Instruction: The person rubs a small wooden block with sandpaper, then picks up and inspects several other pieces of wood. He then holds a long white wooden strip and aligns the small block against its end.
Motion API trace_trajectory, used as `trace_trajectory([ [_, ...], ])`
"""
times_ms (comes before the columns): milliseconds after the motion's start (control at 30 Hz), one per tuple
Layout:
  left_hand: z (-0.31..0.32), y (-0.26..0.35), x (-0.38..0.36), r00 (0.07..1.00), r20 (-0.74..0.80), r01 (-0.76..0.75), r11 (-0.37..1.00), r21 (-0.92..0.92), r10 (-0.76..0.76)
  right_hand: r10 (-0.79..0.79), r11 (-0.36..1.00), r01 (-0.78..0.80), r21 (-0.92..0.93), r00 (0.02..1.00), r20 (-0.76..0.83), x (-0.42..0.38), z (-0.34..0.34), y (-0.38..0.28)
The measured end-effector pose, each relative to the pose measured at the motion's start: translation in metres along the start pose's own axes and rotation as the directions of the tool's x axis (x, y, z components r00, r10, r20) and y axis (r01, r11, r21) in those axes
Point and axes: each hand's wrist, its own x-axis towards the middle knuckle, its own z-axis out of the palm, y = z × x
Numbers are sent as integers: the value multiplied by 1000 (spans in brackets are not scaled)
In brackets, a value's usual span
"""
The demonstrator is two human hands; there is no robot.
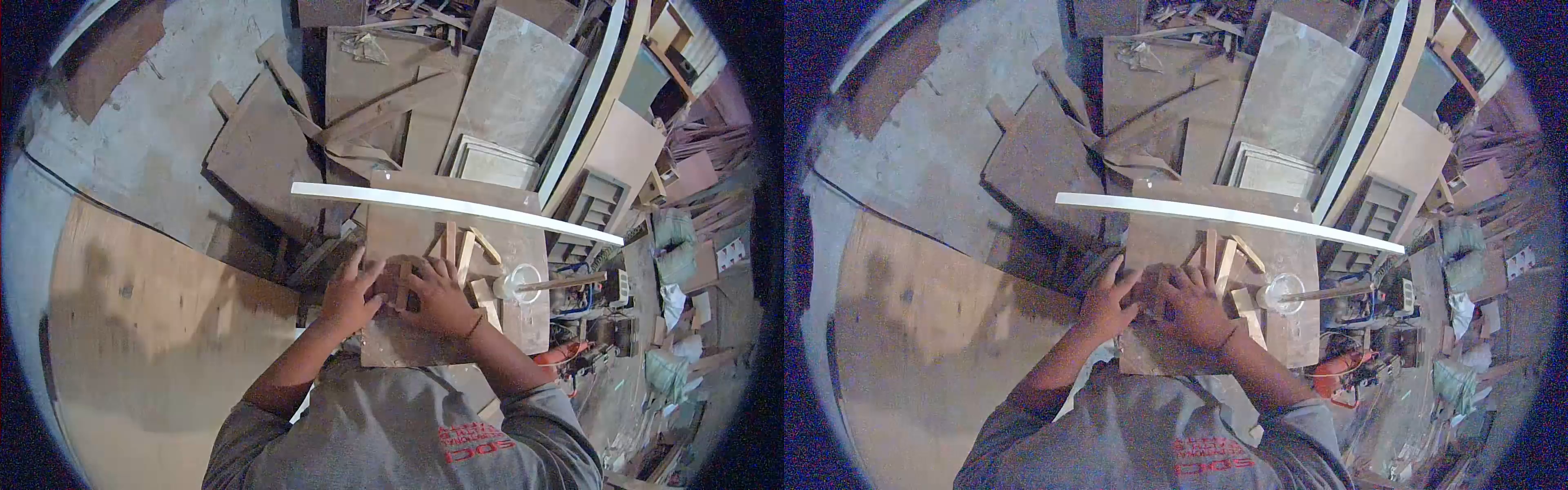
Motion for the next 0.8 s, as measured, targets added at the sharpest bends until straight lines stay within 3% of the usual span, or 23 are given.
trace_trajectory([
  [300, 30, -9, -11, 993, -121, -8, 989, -146, -10, -54, 998, 55, 7, 998, -17, 1, 0, 3],
  [400, 33, 0, -8, 953, -300, -71, 994, -81, 44, -71, 997, 71, 13, 997, -24, 1, 4, 6],
  [500, 32, 1, -6, 969, -248, -60, 987, -151, 21, -96, 995, 97, 7, 995, -17, 1, 2, 3],
  [600, 26, 6, -11, 954, -99, 207, 863, -461, -282, -121, 992, 122, 16, 991, -51, 1, 14, -4],
  [733, 29, -21, -22, 914, -288, 124, 874, -470, -285, -156, 986, 152, -73, 986, -54, 1, 31, -18],
  [800, 26, -33, -27, 925, -267, 159, 913, -377, -271, -132, 990, 129, -52, 990, -53, 1, 30, -25],
])
